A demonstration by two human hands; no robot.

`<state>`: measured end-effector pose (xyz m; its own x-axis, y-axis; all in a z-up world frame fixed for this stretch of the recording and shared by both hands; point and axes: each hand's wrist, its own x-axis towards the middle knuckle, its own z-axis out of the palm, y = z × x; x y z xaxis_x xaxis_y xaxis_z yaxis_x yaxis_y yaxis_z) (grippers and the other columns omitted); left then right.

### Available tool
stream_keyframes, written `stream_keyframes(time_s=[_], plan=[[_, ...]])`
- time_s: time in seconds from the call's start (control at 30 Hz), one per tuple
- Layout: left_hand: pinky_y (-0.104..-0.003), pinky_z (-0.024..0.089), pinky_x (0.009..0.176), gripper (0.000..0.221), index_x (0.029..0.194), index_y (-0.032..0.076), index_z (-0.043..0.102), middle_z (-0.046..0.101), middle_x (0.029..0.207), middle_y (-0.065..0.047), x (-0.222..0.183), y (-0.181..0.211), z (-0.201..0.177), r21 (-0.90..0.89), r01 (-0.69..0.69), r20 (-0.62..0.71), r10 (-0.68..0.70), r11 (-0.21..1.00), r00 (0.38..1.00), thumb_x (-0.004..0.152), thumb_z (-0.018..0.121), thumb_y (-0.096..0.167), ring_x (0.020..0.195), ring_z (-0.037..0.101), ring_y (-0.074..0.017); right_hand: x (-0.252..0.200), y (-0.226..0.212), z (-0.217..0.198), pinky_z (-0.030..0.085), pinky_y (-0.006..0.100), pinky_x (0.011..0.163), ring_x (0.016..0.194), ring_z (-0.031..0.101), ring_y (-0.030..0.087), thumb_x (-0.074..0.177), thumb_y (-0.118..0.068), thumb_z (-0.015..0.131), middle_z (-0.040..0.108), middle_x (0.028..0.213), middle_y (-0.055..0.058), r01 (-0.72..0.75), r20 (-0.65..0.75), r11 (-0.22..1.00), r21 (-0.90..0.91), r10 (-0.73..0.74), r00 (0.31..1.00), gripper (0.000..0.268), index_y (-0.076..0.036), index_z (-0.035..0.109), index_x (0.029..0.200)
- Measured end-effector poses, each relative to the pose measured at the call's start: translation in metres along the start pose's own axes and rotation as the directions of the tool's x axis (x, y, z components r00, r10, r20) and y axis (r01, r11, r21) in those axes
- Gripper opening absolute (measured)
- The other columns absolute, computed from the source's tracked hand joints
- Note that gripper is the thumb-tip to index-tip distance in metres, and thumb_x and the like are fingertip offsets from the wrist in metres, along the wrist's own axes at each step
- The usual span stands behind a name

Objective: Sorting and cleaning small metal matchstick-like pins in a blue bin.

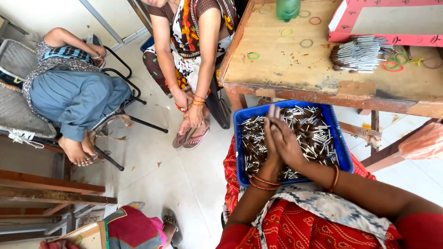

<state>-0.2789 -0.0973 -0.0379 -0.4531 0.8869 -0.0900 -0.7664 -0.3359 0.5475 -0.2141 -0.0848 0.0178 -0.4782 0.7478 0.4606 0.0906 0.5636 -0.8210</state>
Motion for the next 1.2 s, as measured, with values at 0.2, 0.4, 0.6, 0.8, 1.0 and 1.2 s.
stream_keyframes(time_s=[0.2, 0.4, 0.6, 0.8, 1.0, 1.2], plan=[[-0.042, 0.038, 0.116, 0.061, 0.157, 0.011, 0.042, 0.045, 0.156, -0.011, -0.025, 0.000, 0.019, 0.006, 0.138, 0.005, -0.138, 0.990, 0.990, 0.109, 0.038, 0.049, 0.136, 0.047, -0.0246, 0.011, 0.008, -0.004, 0.049, 0.044, 0.109, 0.126, 0.063, 0.041, 0.109, -0.021, 0.042, 0.066, 0.134, 0.024, -0.067, -0.011, 0.995, 0.079, 0.068, 0.998, 0.038, -0.005, 0.059, 0.139], [-0.033, 0.031, 0.124, 0.066, 0.162, 0.009, 0.036, 0.043, 0.164, -0.007, 0.002, -0.005, -0.003, 0.174, -0.209, 0.114, 0.192, 0.962, 0.975, 0.110, 0.035, 0.048, 0.149, 0.043, -0.0159, -0.010, 0.015, 0.006, 0.044, 0.047, 0.108, 0.128, 0.057, 0.049, 0.109, -0.020, 0.046, 0.059, 0.137, 0.031, 0.019, 0.040, 0.999, 0.026, -0.020, 0.999, 0.038, 0.000, 0.056, 0.139], [-0.046, 0.036, 0.105, 0.066, 0.163, 0.004, 0.034, 0.048, 0.149, -0.019, -0.009, 0.002, 0.005, -0.004, 0.046, 0.015, -0.046, 0.999, 0.999, 0.112, 0.036, 0.048, 0.121, 0.046, -0.0283, 0.008, -0.014, -0.004, 0.050, 0.044, 0.107, 0.122, 0.064, 0.042, 0.107, -0.020, 0.042, 0.064, 0.134, 0.026, -0.053, -0.018, 0.998, 0.032, 0.053, 0.998, 0.038, -0.005, 0.057, 0.139], [-0.031, 0.038, 0.117, 0.066, 0.166, 0.010, 0.029, 0.037, 0.165, -0.010, -0.014, -0.008, 0.001, 0.046, -0.031, 0.064, 0.028, 0.998, 0.998, 0.111, 0.034, 0.046, 0.137, 0.051, -0.0125, 0.006, 0.006, -0.003, 0.044, 0.049, 0.112, 0.130, 0.058, 0.047, 0.107, -0.018, 0.046, 0.061, 0.138, 0.028, 0.050, 0.034, 0.997, -0.063, -0.048, 0.998, 0.037, -0.003, 0.057, 0.139], [-0.036, 0.037, 0.111, 0.064, 0.169, 0.013, 0.023, 0.024, 0.173, -0.016, 0.022, -0.011, -0.024, 0.004, -0.207, 0.206, 0.202, 0.978, 0.958, 0.114, 0.031, 0.045, 0.130, 0.047, -0.0169, 0.002, -0.015, 0.000, 0.039, 0.051, 0.113, 0.131, 0.053, 0.048, 0.106, -0.018, 0.044, 0.057, 0.140, 0.029, 0.044, 0.099, 0.996, -0.083, -0.036, 0.994, 0.042, -0.003, 0.053, 0.144], [-0.041, 0.027, 0.124, 0.062, 0.166, 0.012, 0.026, 0.030, 0.167, -0.014, -0.005, -0.004, 0.004, -0.034, -0.002, 0.140, 0.007, 0.999, 0.990, 0.113, 0.034, 0.043, 0.146, 0.037, -0.0236, 0.012, 0.005, -0.004, 0.040, 0.047, 0.115, 0.133, 0.053, 0.044, 0.107, -0.022, 0.041, 0.059, 0.141, 0.026, -0.057, 0.078, 0.985, -0.163, 0.070, 0.994, 0.042, -0.011, 0.057, 0.144]])
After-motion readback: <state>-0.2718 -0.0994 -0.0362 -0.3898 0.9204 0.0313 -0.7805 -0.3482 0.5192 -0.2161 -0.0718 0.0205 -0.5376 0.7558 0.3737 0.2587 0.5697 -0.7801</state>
